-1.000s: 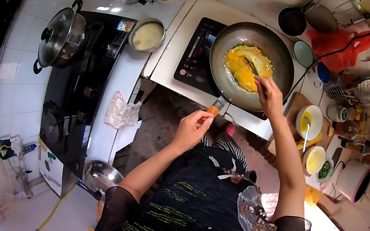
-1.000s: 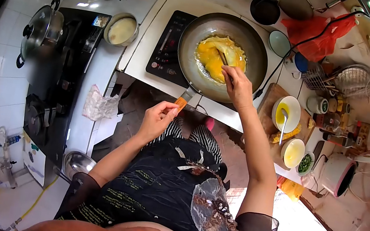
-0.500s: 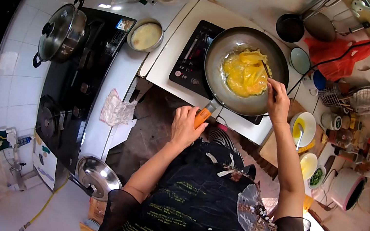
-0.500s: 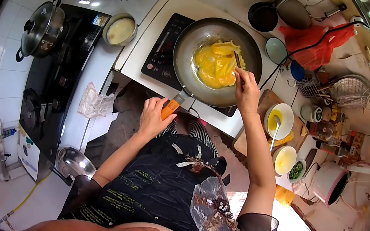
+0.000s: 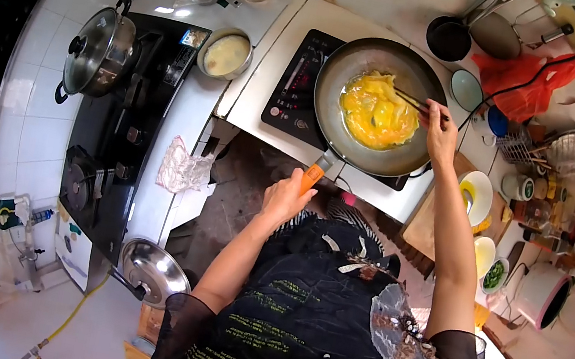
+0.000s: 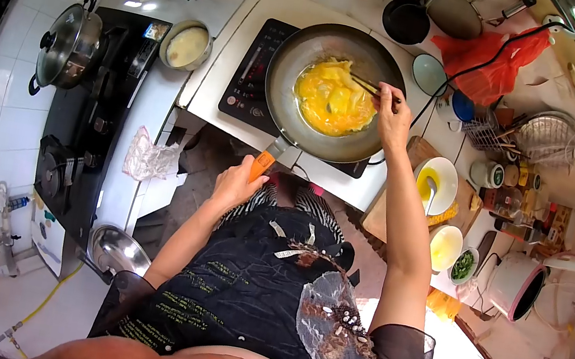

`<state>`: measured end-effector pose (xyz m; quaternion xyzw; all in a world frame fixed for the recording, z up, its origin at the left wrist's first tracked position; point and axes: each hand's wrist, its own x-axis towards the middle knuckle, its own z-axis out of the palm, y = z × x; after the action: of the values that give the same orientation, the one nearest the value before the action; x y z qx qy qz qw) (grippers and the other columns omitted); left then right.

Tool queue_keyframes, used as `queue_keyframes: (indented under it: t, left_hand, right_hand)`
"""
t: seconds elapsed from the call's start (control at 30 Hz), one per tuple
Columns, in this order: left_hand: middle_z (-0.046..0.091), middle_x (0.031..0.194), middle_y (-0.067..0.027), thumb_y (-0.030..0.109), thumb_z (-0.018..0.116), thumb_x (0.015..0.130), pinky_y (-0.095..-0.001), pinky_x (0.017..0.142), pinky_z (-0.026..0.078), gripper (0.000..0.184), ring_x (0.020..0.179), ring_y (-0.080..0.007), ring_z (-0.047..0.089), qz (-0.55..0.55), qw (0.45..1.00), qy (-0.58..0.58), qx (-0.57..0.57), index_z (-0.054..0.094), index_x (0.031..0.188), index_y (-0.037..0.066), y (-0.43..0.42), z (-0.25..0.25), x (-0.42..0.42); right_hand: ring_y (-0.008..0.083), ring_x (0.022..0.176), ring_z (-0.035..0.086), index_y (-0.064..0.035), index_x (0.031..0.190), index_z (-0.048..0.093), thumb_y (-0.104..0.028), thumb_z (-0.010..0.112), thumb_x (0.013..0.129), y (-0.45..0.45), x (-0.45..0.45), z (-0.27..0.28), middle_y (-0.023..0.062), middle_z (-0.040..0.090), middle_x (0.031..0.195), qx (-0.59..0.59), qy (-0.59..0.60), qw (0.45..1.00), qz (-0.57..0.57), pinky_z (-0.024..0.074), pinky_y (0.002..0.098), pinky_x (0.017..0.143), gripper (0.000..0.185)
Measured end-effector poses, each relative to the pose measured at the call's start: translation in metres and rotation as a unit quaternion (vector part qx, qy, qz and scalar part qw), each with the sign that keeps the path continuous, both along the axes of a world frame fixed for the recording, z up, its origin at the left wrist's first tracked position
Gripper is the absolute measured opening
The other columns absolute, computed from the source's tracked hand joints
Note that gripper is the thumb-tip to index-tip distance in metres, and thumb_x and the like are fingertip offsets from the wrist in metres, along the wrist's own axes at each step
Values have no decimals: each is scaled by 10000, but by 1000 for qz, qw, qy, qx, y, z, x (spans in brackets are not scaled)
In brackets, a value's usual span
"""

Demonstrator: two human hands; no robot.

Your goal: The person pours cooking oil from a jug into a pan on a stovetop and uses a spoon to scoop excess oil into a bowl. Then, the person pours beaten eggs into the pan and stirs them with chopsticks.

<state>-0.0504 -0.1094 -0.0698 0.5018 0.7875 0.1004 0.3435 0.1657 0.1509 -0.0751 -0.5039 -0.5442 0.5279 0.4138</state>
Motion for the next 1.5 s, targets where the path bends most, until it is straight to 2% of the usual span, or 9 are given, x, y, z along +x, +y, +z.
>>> queue_keyframes:
  t: [0.13,0.27,0.37,0.47,0.67,0.97,1.2,1.27,1.5]
  left_hand:
    - [643,854,-221,393,611,825,-503,684,473,427,823,-420,614,6,1000,-3,-2,420,1005,56,1,2,2]
    - [642,850,-225,392,613,824,-503,681,473,427,816,-422,614,4,1000,-3,-3,417,1003,58,2,3,1]
    - [640,843,-229,393,613,823,-503,681,473,427,813,-425,612,1,1000,-5,12,413,1002,61,0,1,1]
    - [640,841,-229,395,612,823,-505,681,472,431,814,-427,611,2,1000,-5,0,411,1006,61,1,2,1]
    - [640,841,-231,402,604,826,-509,681,469,439,819,-431,609,2,1000,-10,-10,406,1017,61,3,2,0]
    - [639,843,-235,405,599,828,-513,689,469,447,824,-431,609,-8,1000,-10,-13,398,1027,59,4,2,2]
    - [637,831,-237,402,596,831,-509,686,470,440,818,-434,609,-7,1000,-16,-13,401,1025,59,5,3,2]
    - [637,828,-236,400,597,832,-508,684,470,440,816,-433,609,-5,1000,-15,-13,401,1025,57,3,4,3]
    - [640,832,-220,369,610,825,-503,671,473,425,803,-421,611,-14,1000,-12,2,416,1011,40,4,0,0]
  right_hand:
    - [166,740,646,17,1038,606,-284,494,952,-9,18,23,117,645,887,8,-22,1000,12,530,257,676,332]
    - [136,578,617,-9,1012,622,-328,484,950,-22,43,56,45,555,679,33,-66,991,-116,488,219,514,353]
    - [141,554,616,-16,1010,625,-345,486,945,-25,41,41,40,518,663,-28,-76,990,-114,482,223,485,363]
    - [201,619,647,19,1024,594,-339,486,942,-27,24,19,112,590,793,-87,39,985,-146,538,260,534,383]
    - [270,725,668,53,993,538,-294,466,950,-21,4,-10,192,615,872,-153,193,948,-200,581,320,622,357]
    - [263,745,671,62,989,535,-279,464,954,-14,-9,6,199,632,868,-110,214,952,-192,577,315,651,351]
    - [174,746,656,17,1030,603,-243,503,949,-18,-57,-2,119,633,862,-40,138,989,-32,549,257,667,291]
    - [162,715,655,14,1010,616,-229,512,944,-22,-51,8,108,638,841,-50,65,997,12,546,253,653,273]
    - [121,673,638,15,993,623,-221,520,940,-32,-31,61,79,640,733,84,-104,990,40,498,233,611,263]
